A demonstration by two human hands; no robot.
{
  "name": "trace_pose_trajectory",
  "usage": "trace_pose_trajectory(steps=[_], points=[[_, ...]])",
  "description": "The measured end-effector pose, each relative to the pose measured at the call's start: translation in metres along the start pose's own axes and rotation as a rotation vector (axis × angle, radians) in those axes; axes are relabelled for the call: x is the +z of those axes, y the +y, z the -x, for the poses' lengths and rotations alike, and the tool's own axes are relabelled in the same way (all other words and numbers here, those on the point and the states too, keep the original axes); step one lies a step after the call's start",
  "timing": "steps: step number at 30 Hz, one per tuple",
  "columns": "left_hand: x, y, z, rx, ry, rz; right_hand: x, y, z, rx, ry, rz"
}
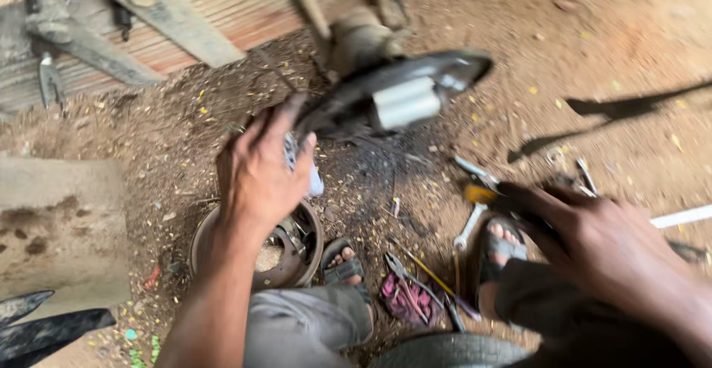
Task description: The person works on a drum brake assembly, using a tool to manipulate components and wiping the surface with a cloth.
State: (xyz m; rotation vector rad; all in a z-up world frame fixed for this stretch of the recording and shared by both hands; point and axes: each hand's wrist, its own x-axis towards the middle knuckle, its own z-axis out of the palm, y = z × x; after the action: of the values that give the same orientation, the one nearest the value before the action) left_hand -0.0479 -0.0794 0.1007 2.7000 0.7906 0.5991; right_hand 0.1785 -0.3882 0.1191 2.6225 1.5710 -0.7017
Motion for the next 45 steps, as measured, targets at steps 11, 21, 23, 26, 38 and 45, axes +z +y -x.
trace_pose_trajectory(steps=[11, 21, 23, 26, 38, 45], points=[[0.021, -0.010, -0.010, -0.054, -0.016, -0.034, 0.005, -0.031, 0.004, -0.227, 0.037, 0.105], [0.011, -0.016, 0.004, -0.195, -0.002, 0.068, -0.004, 0.022, -0.001, -0.030, 0.384, 0.133], [0.007, -0.009, 0.005, -0.226, -0.034, 0.065, -0.008, 0.031, 0.001, -0.223, 0.630, -0.024], [0.004, -0.005, 0.003, -0.227, -0.062, 0.043, -0.007, 0.036, -0.003, -0.141, 0.575, -0.158], [0.004, -0.045, 0.032, -0.131, 0.165, 0.028, 0.025, 0.065, -0.033, -0.058, 0.574, -0.262], [-0.012, -0.078, 0.054, -0.203, 0.141, 0.053, 0.037, 0.052, -0.053, 0.059, 0.498, -0.163]])
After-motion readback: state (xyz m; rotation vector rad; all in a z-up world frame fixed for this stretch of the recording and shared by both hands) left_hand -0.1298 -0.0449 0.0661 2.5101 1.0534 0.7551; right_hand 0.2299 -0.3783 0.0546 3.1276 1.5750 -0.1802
